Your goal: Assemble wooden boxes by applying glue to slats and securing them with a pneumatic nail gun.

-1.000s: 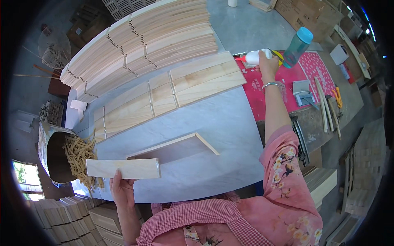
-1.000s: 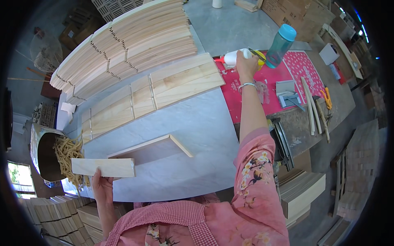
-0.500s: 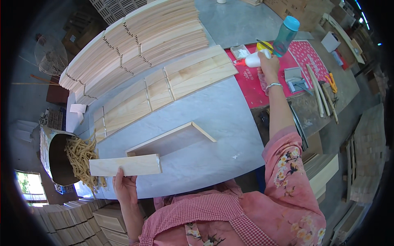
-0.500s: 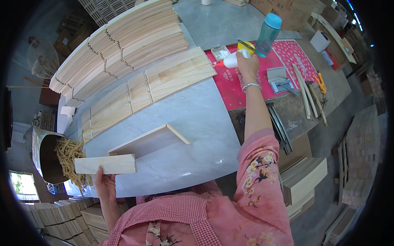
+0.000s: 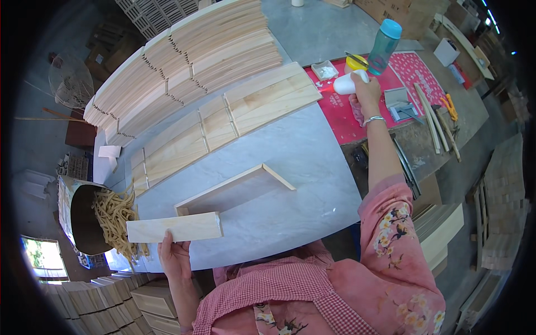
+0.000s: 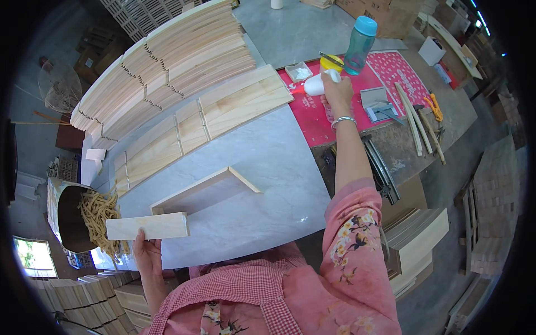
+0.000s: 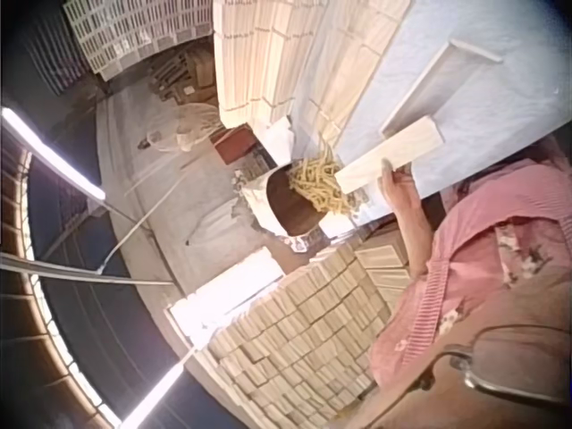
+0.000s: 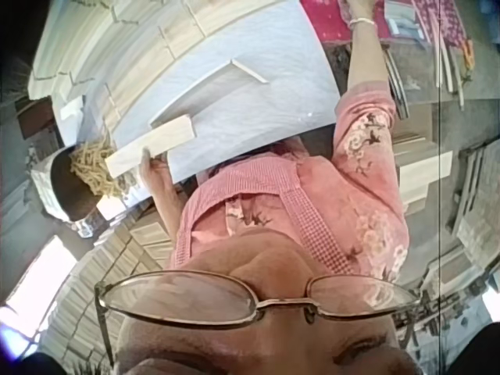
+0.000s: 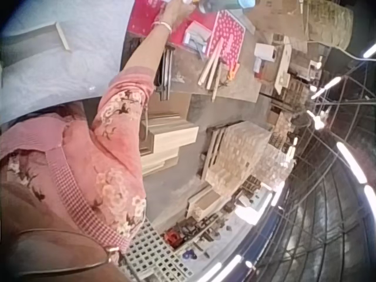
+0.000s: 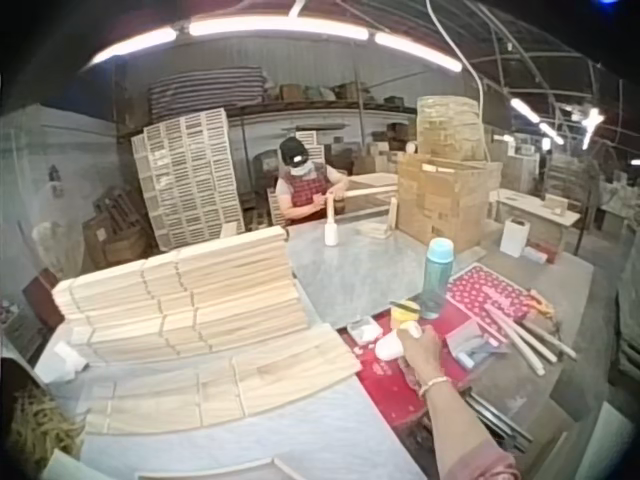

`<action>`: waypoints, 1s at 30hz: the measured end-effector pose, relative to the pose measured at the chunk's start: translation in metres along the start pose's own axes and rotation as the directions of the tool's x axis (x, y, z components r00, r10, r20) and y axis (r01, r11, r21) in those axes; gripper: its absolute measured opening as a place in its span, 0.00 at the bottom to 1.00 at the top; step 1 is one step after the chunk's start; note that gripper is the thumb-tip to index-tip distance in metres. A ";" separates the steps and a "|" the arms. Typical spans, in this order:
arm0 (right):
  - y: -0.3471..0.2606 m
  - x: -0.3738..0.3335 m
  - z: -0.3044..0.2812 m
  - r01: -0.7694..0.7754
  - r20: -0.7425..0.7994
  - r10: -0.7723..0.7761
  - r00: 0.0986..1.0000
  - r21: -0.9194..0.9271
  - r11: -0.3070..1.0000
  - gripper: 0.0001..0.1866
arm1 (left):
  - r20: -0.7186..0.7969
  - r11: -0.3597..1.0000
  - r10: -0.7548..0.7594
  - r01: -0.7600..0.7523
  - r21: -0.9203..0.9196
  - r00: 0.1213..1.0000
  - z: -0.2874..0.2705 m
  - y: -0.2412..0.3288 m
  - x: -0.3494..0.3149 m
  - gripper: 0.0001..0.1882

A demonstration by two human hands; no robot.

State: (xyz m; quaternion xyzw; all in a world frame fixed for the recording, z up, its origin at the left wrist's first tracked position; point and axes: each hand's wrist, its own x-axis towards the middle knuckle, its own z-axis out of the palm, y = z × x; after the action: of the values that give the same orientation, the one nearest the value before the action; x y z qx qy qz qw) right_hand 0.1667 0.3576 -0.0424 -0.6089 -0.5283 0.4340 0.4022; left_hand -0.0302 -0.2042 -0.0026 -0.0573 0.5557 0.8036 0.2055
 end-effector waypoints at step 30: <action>-0.009 0.023 0.052 0.025 0.006 -0.026 1.000 0.116 0.993 0.30 | -0.058 1.000 0.006 -0.004 0.025 0.998 0.004 0.000 0.011 0.14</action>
State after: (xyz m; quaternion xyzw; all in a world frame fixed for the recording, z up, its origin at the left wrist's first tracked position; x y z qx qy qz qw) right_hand 0.1162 0.3832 -0.0520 -0.5761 -0.5116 0.4609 0.4405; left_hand -0.0398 -0.1976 -0.0049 -0.0765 0.5717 0.7950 0.1880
